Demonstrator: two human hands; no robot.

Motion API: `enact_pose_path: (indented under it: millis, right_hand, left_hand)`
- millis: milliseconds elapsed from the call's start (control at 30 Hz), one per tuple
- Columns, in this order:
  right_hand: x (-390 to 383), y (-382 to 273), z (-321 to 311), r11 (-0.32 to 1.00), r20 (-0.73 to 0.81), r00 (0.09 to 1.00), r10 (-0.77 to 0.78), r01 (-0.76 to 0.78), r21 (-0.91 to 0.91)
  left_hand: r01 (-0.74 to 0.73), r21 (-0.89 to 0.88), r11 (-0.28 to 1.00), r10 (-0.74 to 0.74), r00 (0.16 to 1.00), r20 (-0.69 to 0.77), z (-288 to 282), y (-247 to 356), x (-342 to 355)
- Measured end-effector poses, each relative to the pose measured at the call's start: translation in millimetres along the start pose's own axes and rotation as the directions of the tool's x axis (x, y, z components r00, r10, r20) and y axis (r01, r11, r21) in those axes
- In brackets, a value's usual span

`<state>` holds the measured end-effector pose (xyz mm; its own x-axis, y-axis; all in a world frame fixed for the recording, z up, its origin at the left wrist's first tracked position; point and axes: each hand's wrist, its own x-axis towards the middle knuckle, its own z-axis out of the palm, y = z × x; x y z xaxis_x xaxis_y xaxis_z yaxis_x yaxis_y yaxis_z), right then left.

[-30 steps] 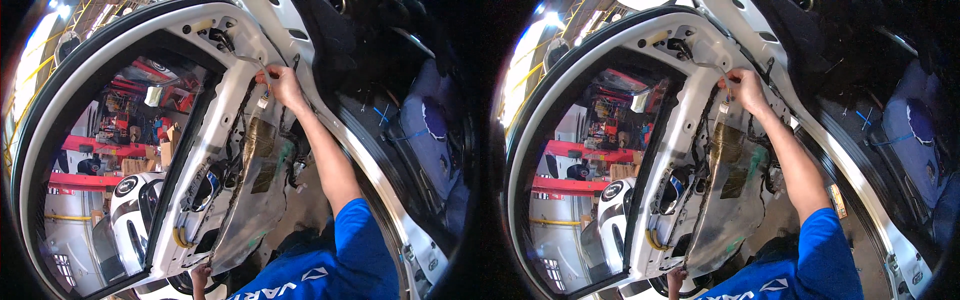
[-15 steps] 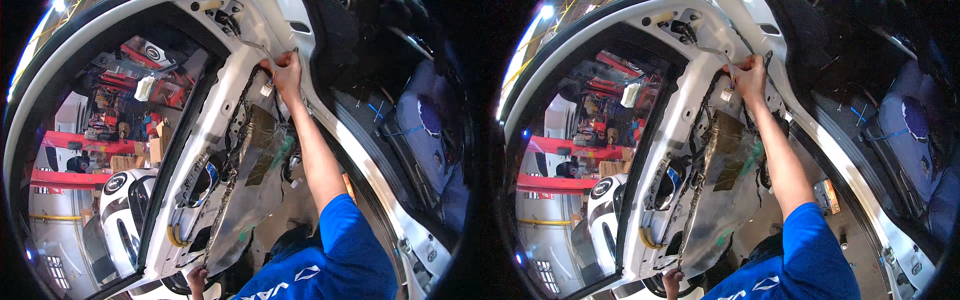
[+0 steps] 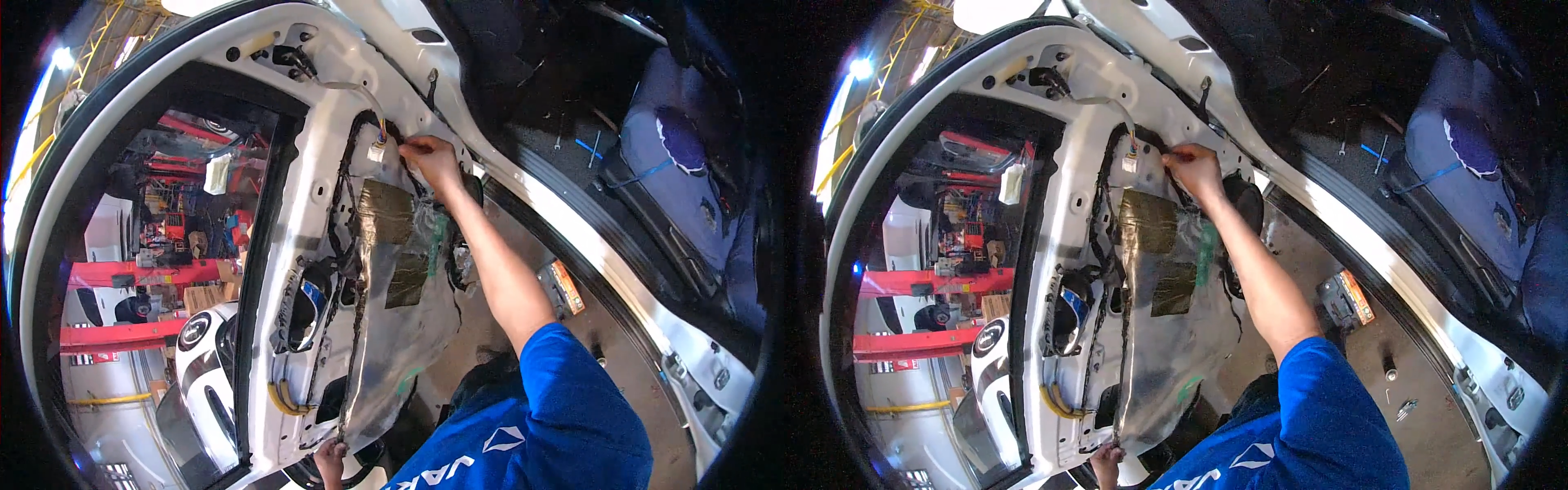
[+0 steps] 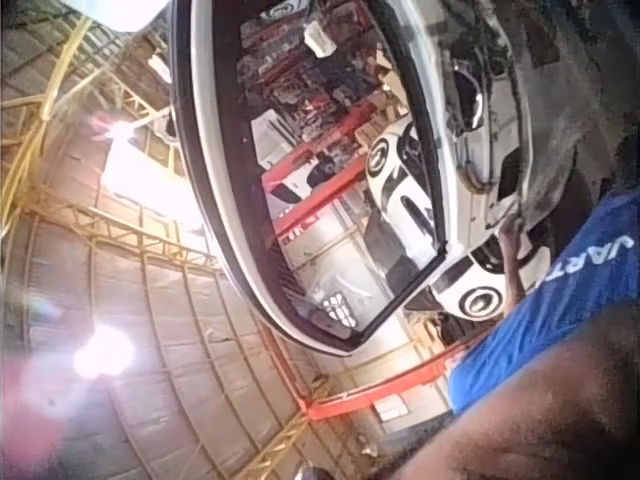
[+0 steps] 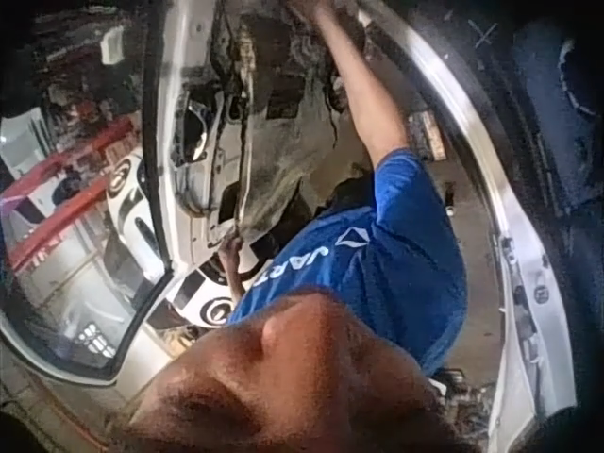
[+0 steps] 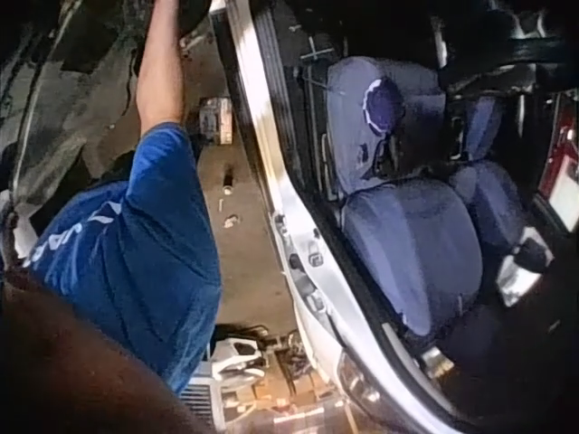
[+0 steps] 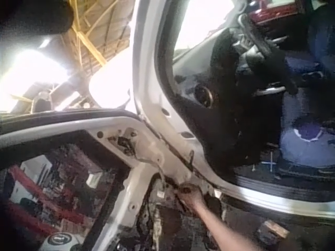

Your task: Remove a plastic liner from a truck bed and install it onto a vehicle door panel.

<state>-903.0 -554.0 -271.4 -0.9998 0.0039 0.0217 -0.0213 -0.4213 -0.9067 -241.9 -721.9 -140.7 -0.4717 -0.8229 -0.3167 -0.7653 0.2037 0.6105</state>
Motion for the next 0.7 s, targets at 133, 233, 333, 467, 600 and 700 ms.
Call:
enact_pose_path:
  millis: [133, 233, 333, 467, 600, 700]
  right_hand:
    - [10, 22, -19, 0.993, -0.162, 0.981, 0.109, -0.113, -0.019]
    - [0, 19, -4, 0.996, -0.182, 0.98, 0.086, -0.087, 0.004]
    - [-1, 15, 6, 0.995, -0.181, 0.979, -0.095, 0.089, -0.04]
    - [7, 13, 8, 0.988, -0.115, 0.987, -0.115, 0.101, -0.119]
    - [7, 10, 8, 0.96, -0.188, 0.978, -0.085, 0.029, -0.28]
    - [16, 11, 12, 0.944, -0.248, 0.95, -0.187, 0.104, -0.314]
  left_hand:
    - [-0.036, 0.027, 0.999, 0.036, 0.999, -0.02, 0, -6, 3]
    - [-0.017, 0.007, 1.0, 0.018, 0.999, -0.038, -5, -17, 1]
    - [-0.032, 0.007, 0.999, 0.032, 0.999, -0.025, -1, -11, 0]
    - [0.003, -0.007, 1.0, -0.003, 1.0, -0.014, -2, -16, 5]
    - [0.008, 0.016, 1.0, -0.007, 1.0, -0.018, -2, -15, 4]
    - [0.022, 0.042, 0.999, -0.021, 0.999, -0.03, 11, 1, 7]
